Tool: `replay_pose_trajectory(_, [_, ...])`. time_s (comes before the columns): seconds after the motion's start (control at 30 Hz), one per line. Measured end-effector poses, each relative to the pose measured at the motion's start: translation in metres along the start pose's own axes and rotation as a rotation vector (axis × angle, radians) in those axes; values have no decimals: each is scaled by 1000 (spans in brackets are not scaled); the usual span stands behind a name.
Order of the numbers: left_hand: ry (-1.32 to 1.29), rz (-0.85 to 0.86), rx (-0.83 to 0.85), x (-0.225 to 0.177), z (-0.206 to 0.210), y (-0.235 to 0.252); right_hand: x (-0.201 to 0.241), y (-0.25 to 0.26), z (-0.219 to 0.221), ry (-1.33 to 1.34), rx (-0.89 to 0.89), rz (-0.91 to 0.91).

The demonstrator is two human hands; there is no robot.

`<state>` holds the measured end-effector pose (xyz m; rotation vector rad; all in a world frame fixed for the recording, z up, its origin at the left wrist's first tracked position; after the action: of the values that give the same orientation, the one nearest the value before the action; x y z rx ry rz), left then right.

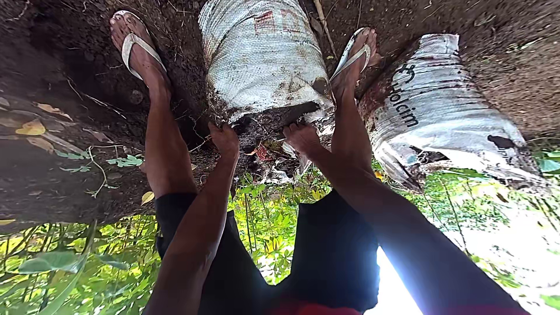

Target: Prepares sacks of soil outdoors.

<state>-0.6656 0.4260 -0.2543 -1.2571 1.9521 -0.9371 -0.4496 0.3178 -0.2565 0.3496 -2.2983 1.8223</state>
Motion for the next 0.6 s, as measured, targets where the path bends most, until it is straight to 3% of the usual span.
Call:
replay_pose_trajectory(0.13, [-123,40,-46,-2,-3,4,1,3,-6,83,161,-100])
replay_pose_trajectory(0.3, [-160,-54,-141,-6,-8,0,-5,-3,-18,177,182,-165])
replay_pose_trajectory(0.47, [-149,-8,-120,-18,-25,3,-7,-5,-20,222,226,-233])
replay_pose_trajectory(0.6, [-379,-2,-117,-42,-30,-3,-10,-20,-21,282,160,-247])
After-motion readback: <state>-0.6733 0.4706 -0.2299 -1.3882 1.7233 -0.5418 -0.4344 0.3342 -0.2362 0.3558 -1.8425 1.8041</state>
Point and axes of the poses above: each hand's wrist, its own y-axis towards the middle knuckle, its own z-axis out of the palm, x = y × z, the point moved 6 cm from there along y, towards the middle knuckle, and after that the axes turned 15 degrees about -y, right-handed, at the moved point
